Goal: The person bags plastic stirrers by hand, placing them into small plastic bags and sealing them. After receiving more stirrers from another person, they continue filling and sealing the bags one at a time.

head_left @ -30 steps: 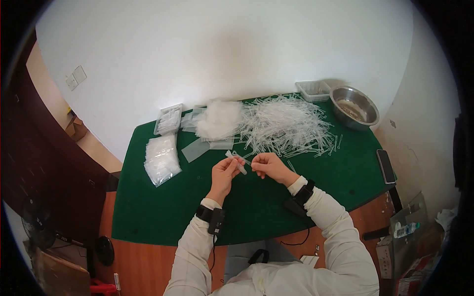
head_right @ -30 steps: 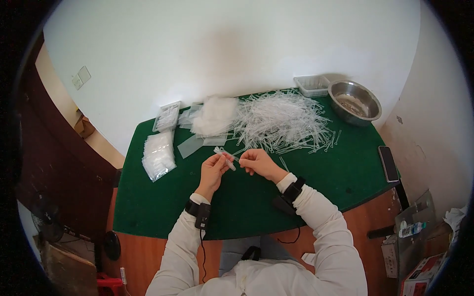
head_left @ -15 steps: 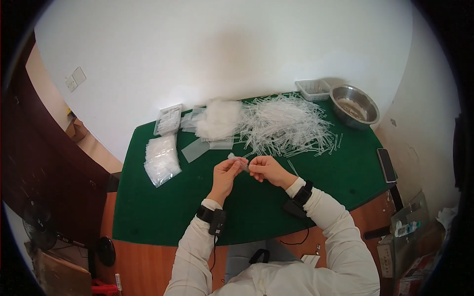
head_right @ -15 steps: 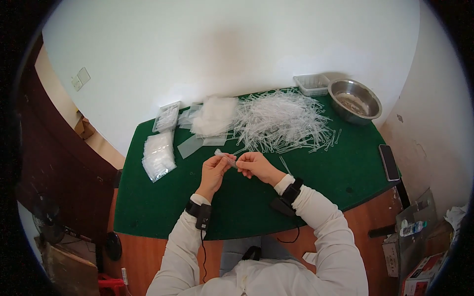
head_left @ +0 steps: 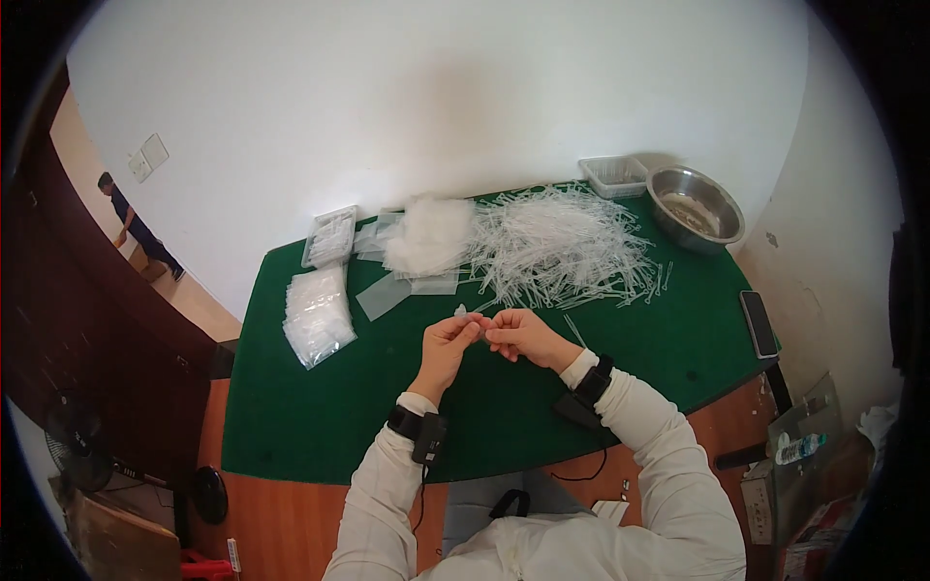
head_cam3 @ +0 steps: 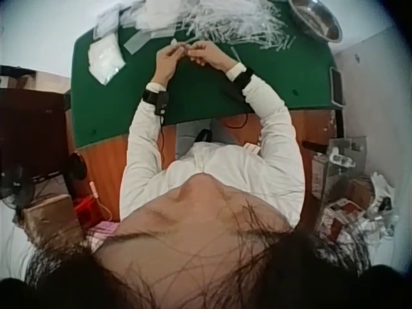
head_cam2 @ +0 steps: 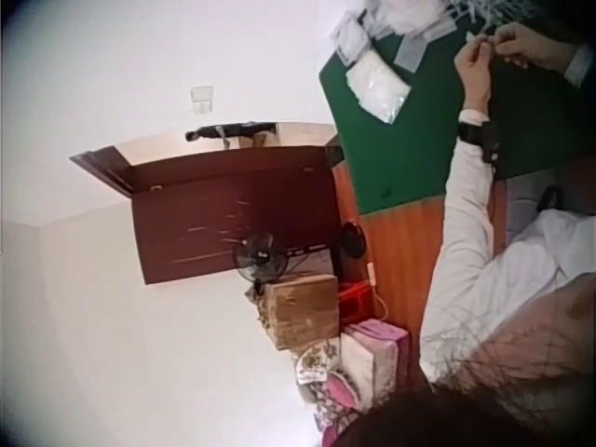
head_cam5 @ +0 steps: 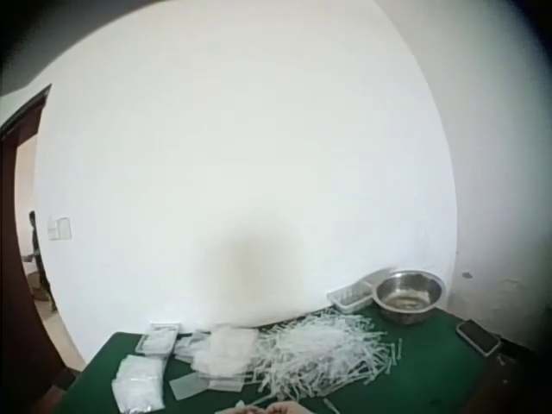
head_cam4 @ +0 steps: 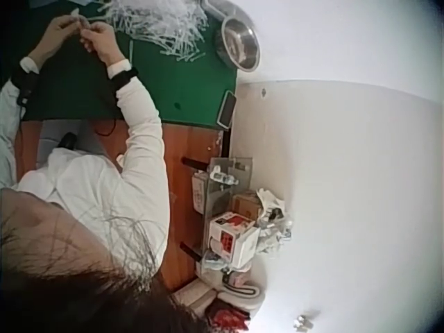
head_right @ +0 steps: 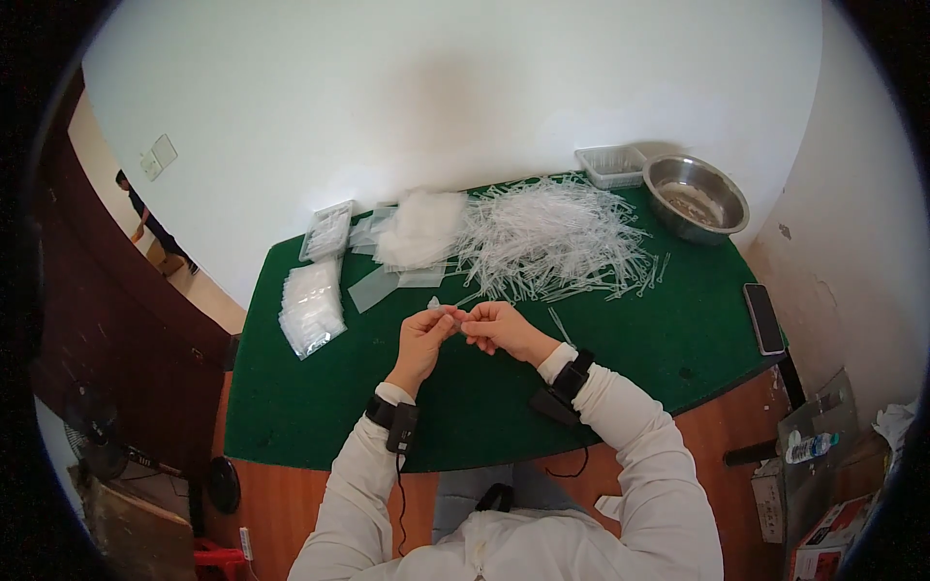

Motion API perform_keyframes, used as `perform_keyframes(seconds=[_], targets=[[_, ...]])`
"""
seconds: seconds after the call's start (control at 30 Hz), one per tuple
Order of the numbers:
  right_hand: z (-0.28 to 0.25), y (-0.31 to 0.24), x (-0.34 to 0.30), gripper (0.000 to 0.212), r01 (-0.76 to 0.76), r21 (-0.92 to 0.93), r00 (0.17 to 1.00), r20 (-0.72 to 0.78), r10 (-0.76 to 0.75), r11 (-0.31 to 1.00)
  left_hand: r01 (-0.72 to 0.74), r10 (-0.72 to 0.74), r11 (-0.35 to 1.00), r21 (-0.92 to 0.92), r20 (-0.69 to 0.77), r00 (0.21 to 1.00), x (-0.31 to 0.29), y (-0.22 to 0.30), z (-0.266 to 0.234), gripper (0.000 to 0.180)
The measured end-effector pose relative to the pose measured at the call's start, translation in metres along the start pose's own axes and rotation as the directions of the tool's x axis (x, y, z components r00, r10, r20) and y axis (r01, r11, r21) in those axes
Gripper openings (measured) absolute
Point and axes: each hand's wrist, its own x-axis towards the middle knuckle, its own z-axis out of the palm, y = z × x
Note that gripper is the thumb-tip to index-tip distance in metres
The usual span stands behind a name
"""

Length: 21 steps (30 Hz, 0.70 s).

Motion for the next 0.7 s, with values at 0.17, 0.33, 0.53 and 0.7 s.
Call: perform_keyframes(seconds=[0.17, 0.33, 0.53, 0.7], targets=[[0.000, -0.002, -0.001, 0.013, 0.005, -0.003, 1.000, -0.001, -0.005, 1.000, -0.014, 0.014, 1.000, 0.006, -0.058, 0.998, 0.000, -0.002, 0.001, 0.017], [-0.004, -0.001, 0.004, 0.013, 0.030, -0.088, 0.998, -0.044, -0.034, 0.996, -0.062, 0.060, 0.998, -0.010, -0.131, 0.990, 0.002, -0.002, -0.009, 0.020], [-0.031, 0.000, 0.033, 0.009, 0.147, -0.737, 0.907, -0.165, -0.387, 0.659, -0.104, 0.071, 0.992, -0.075, -0.358, 0.931, 0.009, -0.006, -0.022, 0.023], [-0.028, -0.008, 0.057, 0.010, 0.246, -0.956, 0.801, 0.108, -0.589, 0.160, -0.074, 0.029, 0.991, -0.110, -0.365, 0.931, 0.009, -0.006, -0.024, 0.023]])
